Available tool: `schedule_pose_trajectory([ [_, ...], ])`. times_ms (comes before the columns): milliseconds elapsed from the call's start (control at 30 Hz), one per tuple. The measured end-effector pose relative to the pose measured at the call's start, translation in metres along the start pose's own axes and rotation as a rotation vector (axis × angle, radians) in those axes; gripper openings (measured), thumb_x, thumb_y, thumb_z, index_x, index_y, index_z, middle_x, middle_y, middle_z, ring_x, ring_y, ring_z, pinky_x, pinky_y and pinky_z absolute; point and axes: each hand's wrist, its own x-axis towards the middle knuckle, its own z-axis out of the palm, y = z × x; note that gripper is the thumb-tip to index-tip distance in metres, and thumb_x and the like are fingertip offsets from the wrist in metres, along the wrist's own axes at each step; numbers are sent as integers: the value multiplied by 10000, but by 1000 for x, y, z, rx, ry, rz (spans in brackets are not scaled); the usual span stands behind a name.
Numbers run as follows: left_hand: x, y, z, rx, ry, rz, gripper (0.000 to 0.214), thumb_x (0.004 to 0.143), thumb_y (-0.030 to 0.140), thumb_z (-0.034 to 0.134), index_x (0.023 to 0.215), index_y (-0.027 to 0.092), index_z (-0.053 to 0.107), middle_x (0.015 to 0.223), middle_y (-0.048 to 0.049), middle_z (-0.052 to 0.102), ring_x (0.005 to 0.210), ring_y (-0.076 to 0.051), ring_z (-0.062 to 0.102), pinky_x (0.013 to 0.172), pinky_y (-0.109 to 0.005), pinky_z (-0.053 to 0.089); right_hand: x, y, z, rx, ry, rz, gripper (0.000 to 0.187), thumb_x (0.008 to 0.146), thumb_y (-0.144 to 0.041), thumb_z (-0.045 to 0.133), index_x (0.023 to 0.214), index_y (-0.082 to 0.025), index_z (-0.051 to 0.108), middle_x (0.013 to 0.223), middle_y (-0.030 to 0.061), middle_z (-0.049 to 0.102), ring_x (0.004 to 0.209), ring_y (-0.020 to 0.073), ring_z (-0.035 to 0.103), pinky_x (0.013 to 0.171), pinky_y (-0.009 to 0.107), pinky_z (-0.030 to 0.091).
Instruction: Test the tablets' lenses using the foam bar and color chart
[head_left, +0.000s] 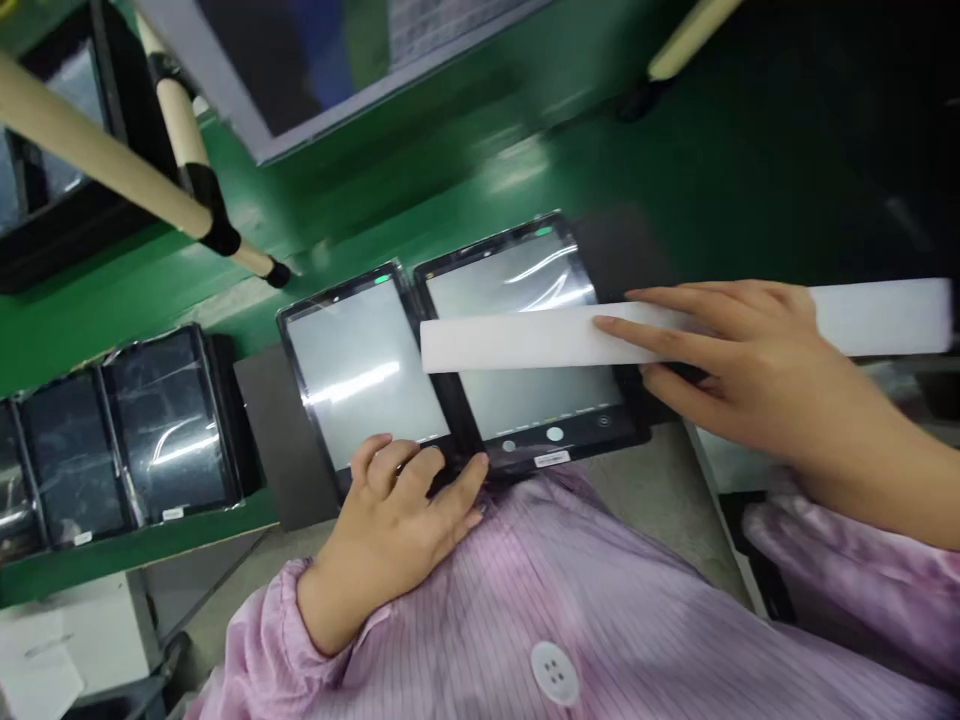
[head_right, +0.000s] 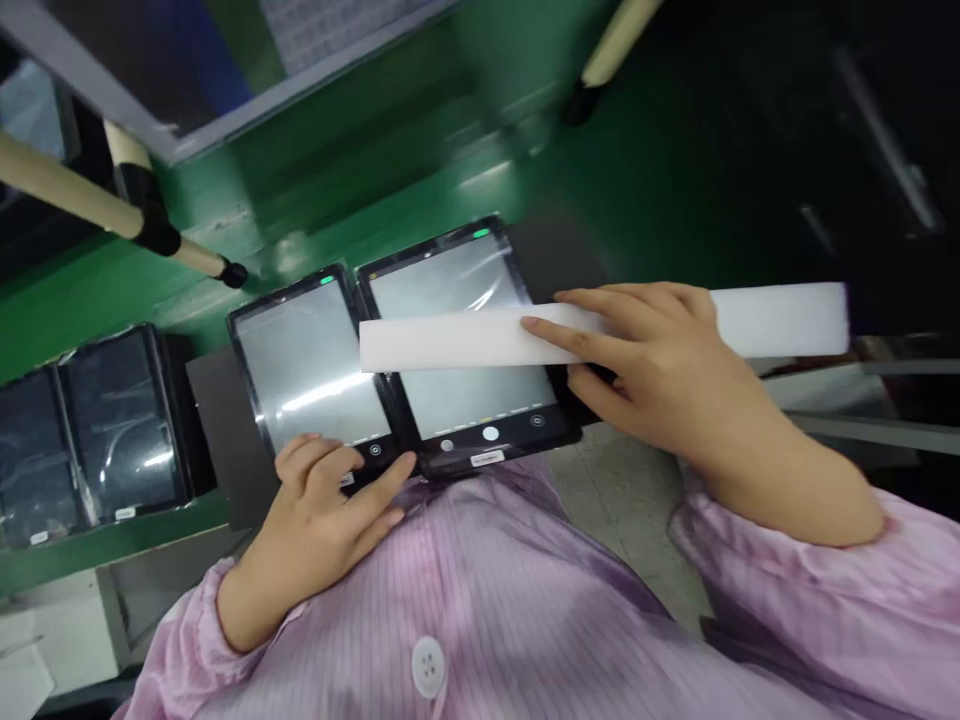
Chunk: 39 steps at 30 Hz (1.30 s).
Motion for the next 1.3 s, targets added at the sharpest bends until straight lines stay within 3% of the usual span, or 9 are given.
schedule_pose_trajectory([
  [200, 41, 22, 18, -3, -105, 118, 311, 953, 327, 606, 1250, 306, 695, 1010, -71, 582, 1048, -260, 457, 1020, -449, 339, -56, 24, -20, -101, 23, 177, 380, 934, -172, 540, 1308, -241, 551, 1228, 151, 633, 1028, 323, 641, 807, 463, 462],
  [433, 57, 30, 34, 31, -130, 175, 317, 960, 338, 595, 1243, 243, 704, 1017, -92, 591, 1011, -257, 459, 985, -434, 339, -92, 36, -18, -71, 48, 293, 416, 902, -160, 587, 1310, -241, 564, 1242, 182, 625, 1053, 368, 637, 841, 543, 476],
  [567, 42, 21, 26, 17, -88, 156, 359, 959, 349, 596, 1301, 270, 673, 962, -71, 523, 951, -234, 466, 988, -440, 347, -92, 34, -15, -38, 48, 299, 402, 911, -166, 580, 1307, -238, 571, 1240, 186, 624, 1059, 367, 635, 841, 550, 480],
  [733, -5, 2, 2, 10, -49, -7, 495, 958, 313, 575, 1451, 337, 538, 962, -53, 403, 916, -223, 459, 989, -459, 352, -92, 33, -15, 5, 48, 345, 364, 944, -224, 554, 1305, -255, 588, 1270, 176, 618, 1129, 365, 621, 890, 564, 478],
  [833, -32, 1, -4, 48, -60, -83, 477, 934, 284, 603, 1410, 315, 589, 990, -62, 396, 947, -231, 457, 1021, -473, 328, -86, 35, -11, 39, 59, 418, 391, 946, -261, 549, 1334, -262, 595, 1351, 156, 588, 1186, 350, 608, 950, 558, 478],
  [1000, -51, 9, 0, 111, -56, -181, 315, 928, 288, 614, 1217, 260, 735, 1025, -85, 412, 1000, -251, 442, 1023, -481, 321, -60, 41, 9, -68, 215, 724, 651, 823, -332, 643, 1434, -137, 538, 1343, 219, 579, 1238, 415, 566, 963, 617, 475],
  [1100, -52, 12, 8, 138, -39, -218, 305, 932, 311, 608, 1196, 253, 749, 1042, -99, 413, 1020, -266, 428, 1010, -497, 332, -44, 37, 25, -37, 55, 856, 545, 854, -336, 588, 1366, -151, 612, 1367, 207, 571, 1297, 420, 528, 1006, 652, 437],
  [1167, -51, 12, 15, 152, -38, -239, 323, 941, 329, 594, 1222, 261, 738, 1046, -106, 417, 1033, -278, 423, 991, -503, 339, -38, 29, 33, -23, 5, 863, 488, 888, -361, 563, 1327, -168, 655, 1424, 204, 526, 1351, 422, 479, 1030, 672, 404],
  [1300, -54, 7, 23, 146, -61, -272, 380, 965, 362, 545, 1307, 272, 683, 1059, -117, 435, 1068, -298, 432, 980, -517, 348, -35, -2, 31, 88, 200, 711, 562, 875, -435, 590, 1360, -153, 627, 1429, 195, 514, 1349, 357, 493, 1093, 585, 419],
])
